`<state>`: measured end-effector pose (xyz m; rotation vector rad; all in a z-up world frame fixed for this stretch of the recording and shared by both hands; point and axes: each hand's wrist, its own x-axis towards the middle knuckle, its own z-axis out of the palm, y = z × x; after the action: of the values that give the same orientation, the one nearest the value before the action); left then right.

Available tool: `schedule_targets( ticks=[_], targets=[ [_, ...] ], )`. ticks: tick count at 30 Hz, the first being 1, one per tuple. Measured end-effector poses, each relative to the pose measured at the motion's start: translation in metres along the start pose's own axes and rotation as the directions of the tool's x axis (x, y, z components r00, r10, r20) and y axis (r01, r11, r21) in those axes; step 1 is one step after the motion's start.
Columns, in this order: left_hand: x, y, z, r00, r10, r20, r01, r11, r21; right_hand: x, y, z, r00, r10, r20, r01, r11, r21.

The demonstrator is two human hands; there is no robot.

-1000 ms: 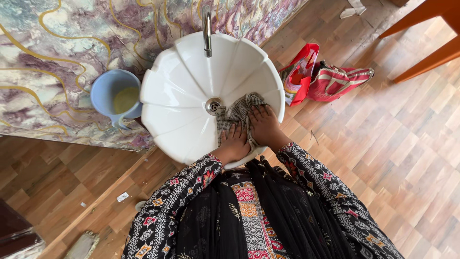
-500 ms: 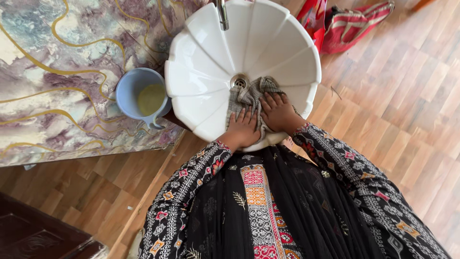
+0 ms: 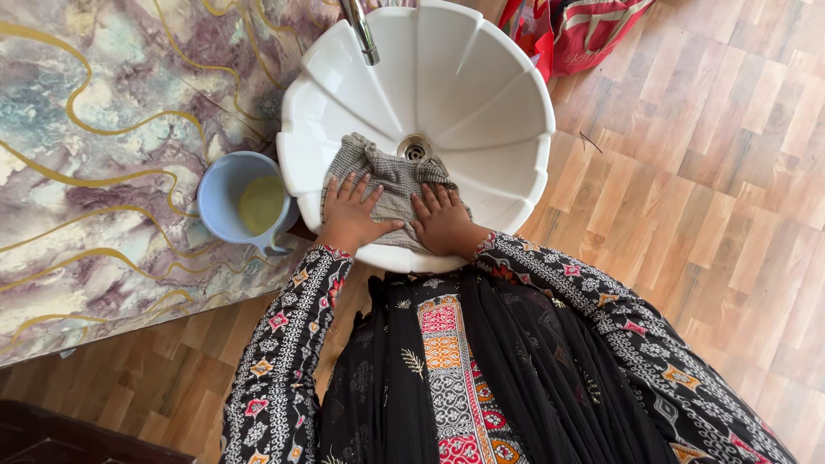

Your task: The person scrubs a white pedestal sink with a blue brush and water, then wipes the basin dry with a grey cloth. The task involves scrubbing the interior surface and the drain area, followed by drying the sink with a towel.

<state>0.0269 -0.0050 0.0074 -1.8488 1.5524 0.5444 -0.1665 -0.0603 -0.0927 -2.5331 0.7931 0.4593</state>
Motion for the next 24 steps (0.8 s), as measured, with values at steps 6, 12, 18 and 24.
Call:
schedule_targets(
  ticks=[6,12,18,24],
  targets=[
    [0.004,0.032,0.003,0.998,0.054,0.035,-0.047,0.984,-0.174,0.0,0.043,0.001,0.985,-0.167,0.052,0.171,0.981,-0.093],
    [0.034,0.117,0.011,0.982,0.125,0.145,-0.064,0.927,-0.369,-0.018,0.103,-0.031,0.973,-0.067,0.222,0.115,0.971,-0.211],
    [0.04,0.149,0.007,0.983,0.162,0.088,-0.096,0.857,-0.506,-0.029,0.136,-0.057,0.938,0.036,0.345,0.092,0.933,-0.349],
    [0.03,0.141,0.017,0.991,0.13,-0.027,-0.127,0.863,-0.49,0.006,0.13,-0.041,0.907,-0.088,0.412,0.235,0.917,-0.323]
  ],
)
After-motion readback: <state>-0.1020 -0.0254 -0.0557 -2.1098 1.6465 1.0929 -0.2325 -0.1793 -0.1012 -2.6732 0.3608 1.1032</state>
